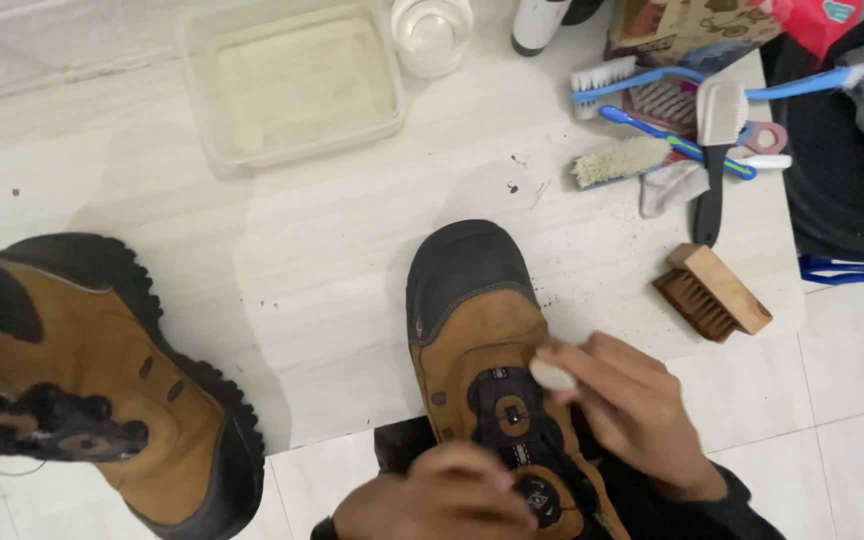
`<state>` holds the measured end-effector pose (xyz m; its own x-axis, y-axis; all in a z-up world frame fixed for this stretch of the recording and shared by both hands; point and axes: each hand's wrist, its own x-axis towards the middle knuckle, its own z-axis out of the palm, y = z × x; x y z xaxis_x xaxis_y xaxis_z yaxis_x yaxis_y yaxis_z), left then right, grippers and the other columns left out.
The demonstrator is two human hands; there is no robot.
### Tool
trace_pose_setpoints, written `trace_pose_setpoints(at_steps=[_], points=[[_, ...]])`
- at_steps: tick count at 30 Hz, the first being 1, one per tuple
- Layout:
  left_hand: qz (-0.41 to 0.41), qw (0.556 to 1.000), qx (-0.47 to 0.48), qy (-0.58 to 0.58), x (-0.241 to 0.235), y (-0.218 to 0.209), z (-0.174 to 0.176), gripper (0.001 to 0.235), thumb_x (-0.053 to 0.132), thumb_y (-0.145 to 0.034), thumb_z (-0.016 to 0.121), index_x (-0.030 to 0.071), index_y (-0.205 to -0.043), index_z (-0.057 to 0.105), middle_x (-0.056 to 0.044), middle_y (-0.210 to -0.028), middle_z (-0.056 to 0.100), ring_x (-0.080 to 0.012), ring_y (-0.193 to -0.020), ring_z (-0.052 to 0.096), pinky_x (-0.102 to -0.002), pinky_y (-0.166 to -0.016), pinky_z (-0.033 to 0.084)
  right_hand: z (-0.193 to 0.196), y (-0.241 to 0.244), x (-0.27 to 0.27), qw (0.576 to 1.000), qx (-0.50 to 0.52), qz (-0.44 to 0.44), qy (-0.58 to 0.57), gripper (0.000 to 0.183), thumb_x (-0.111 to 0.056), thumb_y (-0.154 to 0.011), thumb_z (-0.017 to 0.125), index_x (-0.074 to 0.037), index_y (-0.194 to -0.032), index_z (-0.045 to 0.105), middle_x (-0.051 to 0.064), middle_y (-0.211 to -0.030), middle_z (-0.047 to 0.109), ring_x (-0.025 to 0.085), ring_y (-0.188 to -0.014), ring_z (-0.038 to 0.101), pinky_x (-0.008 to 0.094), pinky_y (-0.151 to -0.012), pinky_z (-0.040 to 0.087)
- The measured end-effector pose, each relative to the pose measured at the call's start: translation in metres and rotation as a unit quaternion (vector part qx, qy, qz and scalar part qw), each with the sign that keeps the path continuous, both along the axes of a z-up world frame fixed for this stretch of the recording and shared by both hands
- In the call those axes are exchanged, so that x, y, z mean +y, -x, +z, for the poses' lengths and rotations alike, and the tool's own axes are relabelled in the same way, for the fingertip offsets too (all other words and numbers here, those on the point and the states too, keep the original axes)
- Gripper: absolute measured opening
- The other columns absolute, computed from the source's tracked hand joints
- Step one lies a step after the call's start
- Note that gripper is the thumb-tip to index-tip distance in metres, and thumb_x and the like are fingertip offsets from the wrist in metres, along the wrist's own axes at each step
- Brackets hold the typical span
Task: The person cleans a brown hiking boot using a small brush and a round applicator. They scrub the toe and side panels with the brush, then rub the surface with the applicator, focusing on the upper leather and around the lacing system.
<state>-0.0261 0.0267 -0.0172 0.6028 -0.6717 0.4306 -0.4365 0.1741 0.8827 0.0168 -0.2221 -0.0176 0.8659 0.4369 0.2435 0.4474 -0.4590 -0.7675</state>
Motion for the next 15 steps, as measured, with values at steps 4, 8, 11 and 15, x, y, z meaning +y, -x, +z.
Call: trace_pose_setpoints(at_steps=[4, 8, 11, 15], points=[[0.076, 0.996, 0.024, -0.033, -0.038, 0.002, 0.011, 0.019, 0.029, -0.11, 0.044, 0.023, -0.113, 0.062, 0.002, -0.137, 0.06, -0.0221, -0.133, 0.063, -0.038, -0.111, 0.048, 0.017, 0.006, -0.009, 0.997, 0.082, -0.015, 0.007, 0.036, 0.009, -0.088, 0.052, -0.006, -0.12, 0.062, 0.006, -0.072, 0.053, 0.016, -0.061, 0.054, 0.022, -0.056, 0.053], [0.166, 0.985, -0.048, -0.01, -0.044, 0.004, 0.007, 0.016, 0.021, -0.106, 0.056, 0.018, -0.117, 0.066, 0.001, -0.123, 0.07, -0.0187, -0.117, 0.072, -0.034, -0.102, 0.051, 0.003, -0.011, 0.012, 0.999, -0.037, -0.006, 0.002, 0.032, 0.012, -0.09, 0.052, -0.001, -0.118, 0.061, 0.008, -0.078, 0.059, 0.019, -0.062, 0.049, 0.028, -0.058, 0.042], [0.191, 0.98, -0.054, 0.013, -0.049, 0.01, 0.004, 0.013, 0.019, -0.104, 0.058, 0.016, -0.111, 0.069, 0.0, -0.121, 0.07, -0.0187, -0.113, 0.073, -0.031, -0.094, 0.056, -0.001, -0.026, 0.02, 0.997, -0.073, 0.011, -0.016, 0.032, 0.012, -0.092, 0.055, 0.0, -0.121, 0.059, 0.01, -0.08, 0.059, 0.02, -0.064, 0.049, 0.029, -0.059, 0.043], [0.203, 0.978, -0.04, 0.018, -0.048, 0.011, 0.002, 0.012, 0.015, -0.103, 0.061, 0.017, -0.111, 0.069, 0.003, -0.12, 0.07, -0.0159, -0.115, 0.071, -0.031, -0.097, 0.055, 0.007, -0.018, -0.005, 0.997, 0.036, 0.064, 0.008, 0.043, 0.004, -0.093, 0.053, -0.011, -0.133, 0.054, 0.002, -0.074, 0.052, 0.016, -0.064, 0.051, 0.027, -0.061, 0.041]])
